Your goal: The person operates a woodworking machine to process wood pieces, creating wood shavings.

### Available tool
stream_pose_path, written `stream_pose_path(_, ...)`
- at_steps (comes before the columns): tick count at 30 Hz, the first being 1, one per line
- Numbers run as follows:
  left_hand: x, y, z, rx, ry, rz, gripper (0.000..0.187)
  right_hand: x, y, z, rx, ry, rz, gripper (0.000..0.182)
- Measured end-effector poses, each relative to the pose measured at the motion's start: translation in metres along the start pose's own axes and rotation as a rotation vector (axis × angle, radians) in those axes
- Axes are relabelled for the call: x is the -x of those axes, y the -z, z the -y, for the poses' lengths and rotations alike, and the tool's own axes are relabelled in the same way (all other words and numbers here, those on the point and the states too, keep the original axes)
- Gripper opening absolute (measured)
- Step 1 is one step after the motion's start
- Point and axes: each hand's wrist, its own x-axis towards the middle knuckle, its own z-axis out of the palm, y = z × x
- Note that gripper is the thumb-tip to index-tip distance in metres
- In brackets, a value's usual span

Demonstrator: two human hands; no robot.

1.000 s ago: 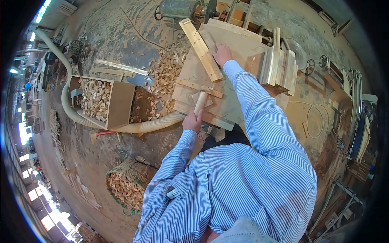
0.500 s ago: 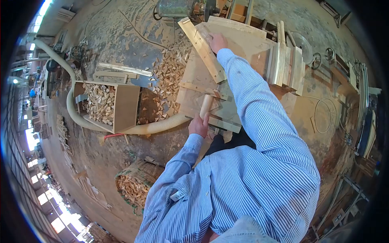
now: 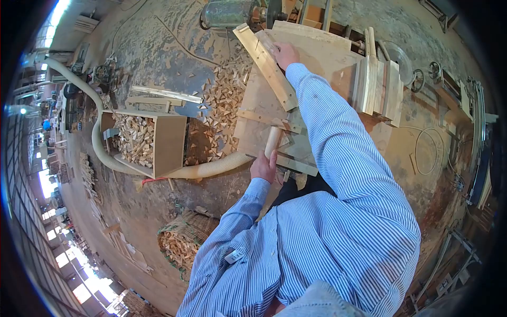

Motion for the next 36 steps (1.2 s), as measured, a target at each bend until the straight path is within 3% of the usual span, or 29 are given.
stream_pose_path(25,-0.099,-0.002,-0.083,-0.021,-0.026,-0.079,0.057,-0.131,0.019,-0.042,-0.042,0.051,0.002,0.035)
stream_pose_path(28,-0.097,-0.002,-0.085,-0.034,-0.027,-0.098,0.059,-0.124,0.022,-0.043,0.142,0.026,0.052,0.039)
stream_pose_path(30,-0.094,-0.001,-0.083,-0.046,-0.031,-0.094,0.059,-0.107,0.025,-0.042,0.044,0.044,-0.059,0.041)
stream_pose_path(34,-0.082,0.000,-0.074,-0.015,-0.043,-0.095,0.058,-0.079,0.044,-0.039,-0.054,0.038,0.017,0.038)
stream_pose_path(36,-0.076,-0.001,-0.067,-0.044,-0.043,-0.103,0.058,-0.069,0.049,-0.037,0.141,0.038,-0.114,0.032)
